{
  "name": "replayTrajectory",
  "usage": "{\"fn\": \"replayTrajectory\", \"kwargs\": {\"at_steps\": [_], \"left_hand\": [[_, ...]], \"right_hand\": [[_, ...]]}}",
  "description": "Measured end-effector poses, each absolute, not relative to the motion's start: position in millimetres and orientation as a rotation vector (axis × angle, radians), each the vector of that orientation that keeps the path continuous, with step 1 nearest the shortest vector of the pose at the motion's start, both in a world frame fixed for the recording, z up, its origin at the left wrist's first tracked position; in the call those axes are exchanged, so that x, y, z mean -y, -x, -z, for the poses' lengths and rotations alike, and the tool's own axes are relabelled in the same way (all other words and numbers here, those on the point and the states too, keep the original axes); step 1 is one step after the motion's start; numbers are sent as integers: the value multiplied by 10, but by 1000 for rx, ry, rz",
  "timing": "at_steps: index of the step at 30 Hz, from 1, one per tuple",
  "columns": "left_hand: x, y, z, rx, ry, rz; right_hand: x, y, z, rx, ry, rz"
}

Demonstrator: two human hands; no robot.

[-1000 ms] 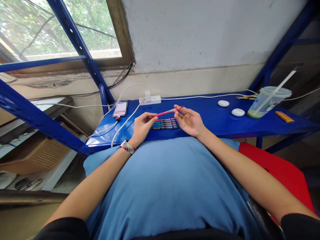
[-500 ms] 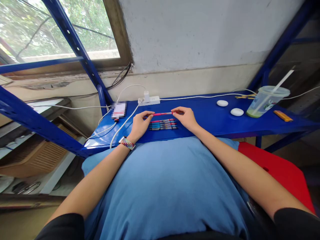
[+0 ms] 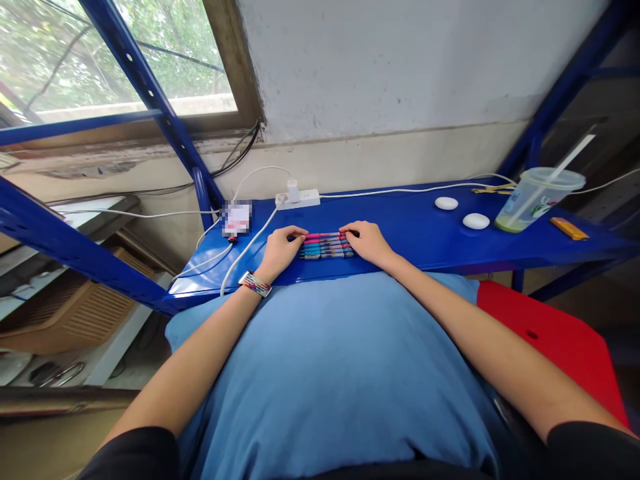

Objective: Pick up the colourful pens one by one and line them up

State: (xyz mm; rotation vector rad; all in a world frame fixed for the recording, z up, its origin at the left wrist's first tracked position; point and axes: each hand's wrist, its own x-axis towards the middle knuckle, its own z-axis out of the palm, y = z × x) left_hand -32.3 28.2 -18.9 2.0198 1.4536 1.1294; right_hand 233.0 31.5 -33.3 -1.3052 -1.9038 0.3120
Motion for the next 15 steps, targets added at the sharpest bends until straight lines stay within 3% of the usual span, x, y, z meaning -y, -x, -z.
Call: {"fn": "replayTrajectory", "kwargs": {"at_steps": [15], "left_hand": [[-219,294,170,-1526,-2134,-1075]], "right_hand": [[-229,-2319,354,2012,1326,-234]]}}
